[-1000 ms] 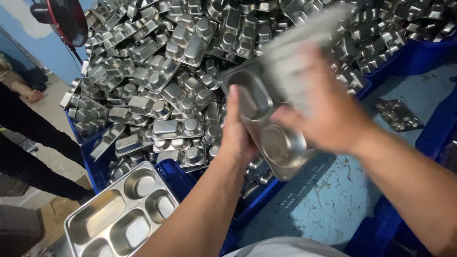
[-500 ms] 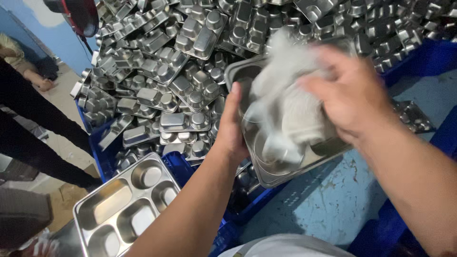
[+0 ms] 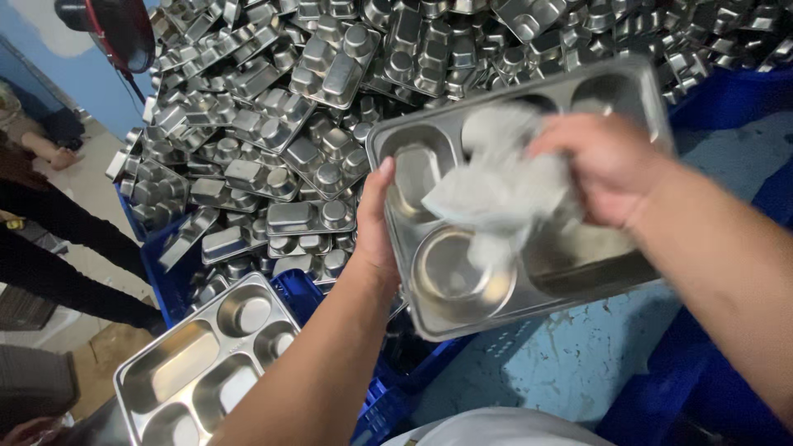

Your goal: The person repeatedly picks up stainless steel compartment trays from a large pile, wipes each tray with a white cloth, and places the cleaned tray into a blue crate. The process is continuous and repetitive.

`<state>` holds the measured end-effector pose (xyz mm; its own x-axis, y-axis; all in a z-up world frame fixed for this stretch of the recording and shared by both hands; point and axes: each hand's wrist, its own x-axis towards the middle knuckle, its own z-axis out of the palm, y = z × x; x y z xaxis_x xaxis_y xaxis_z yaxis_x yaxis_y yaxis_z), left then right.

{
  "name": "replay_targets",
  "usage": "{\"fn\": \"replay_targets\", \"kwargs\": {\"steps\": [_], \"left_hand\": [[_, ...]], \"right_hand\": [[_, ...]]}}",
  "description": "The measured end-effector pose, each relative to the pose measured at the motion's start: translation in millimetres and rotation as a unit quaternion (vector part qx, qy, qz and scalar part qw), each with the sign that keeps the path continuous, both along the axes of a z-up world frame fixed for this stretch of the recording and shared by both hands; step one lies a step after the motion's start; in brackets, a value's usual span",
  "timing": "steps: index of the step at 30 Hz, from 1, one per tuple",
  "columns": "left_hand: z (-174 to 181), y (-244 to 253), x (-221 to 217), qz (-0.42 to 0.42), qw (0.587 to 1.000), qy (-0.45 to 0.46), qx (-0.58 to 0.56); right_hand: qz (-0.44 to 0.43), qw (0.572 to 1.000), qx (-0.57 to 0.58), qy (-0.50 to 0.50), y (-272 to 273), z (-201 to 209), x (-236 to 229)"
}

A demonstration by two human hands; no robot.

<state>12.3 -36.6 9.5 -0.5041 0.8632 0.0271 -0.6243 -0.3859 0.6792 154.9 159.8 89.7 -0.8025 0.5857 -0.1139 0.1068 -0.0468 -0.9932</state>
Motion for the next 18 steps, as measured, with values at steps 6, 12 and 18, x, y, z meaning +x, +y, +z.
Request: {"fn": "replay_targets", "kwargs": {"steps": [6,12,18], "left_hand": [[7.2,4.7,-2.3,0.007,1.000,-0.009,0.005],[15.3,-4.3,-8.8,0.005,0.997,0.071,-0.021],[15.4,1.6,-13.9,0.107,0.993,0.033,0.021]], "right_hand": [[-0.151,0.739,0.645,0.121,34.9,4.4,31.9],[-0.039,0.658,0.707,-0.256,65.4,-41.9,13.8],[0.022,0.880,0.385,-0.279,40.1,-15.5,15.5]]}}
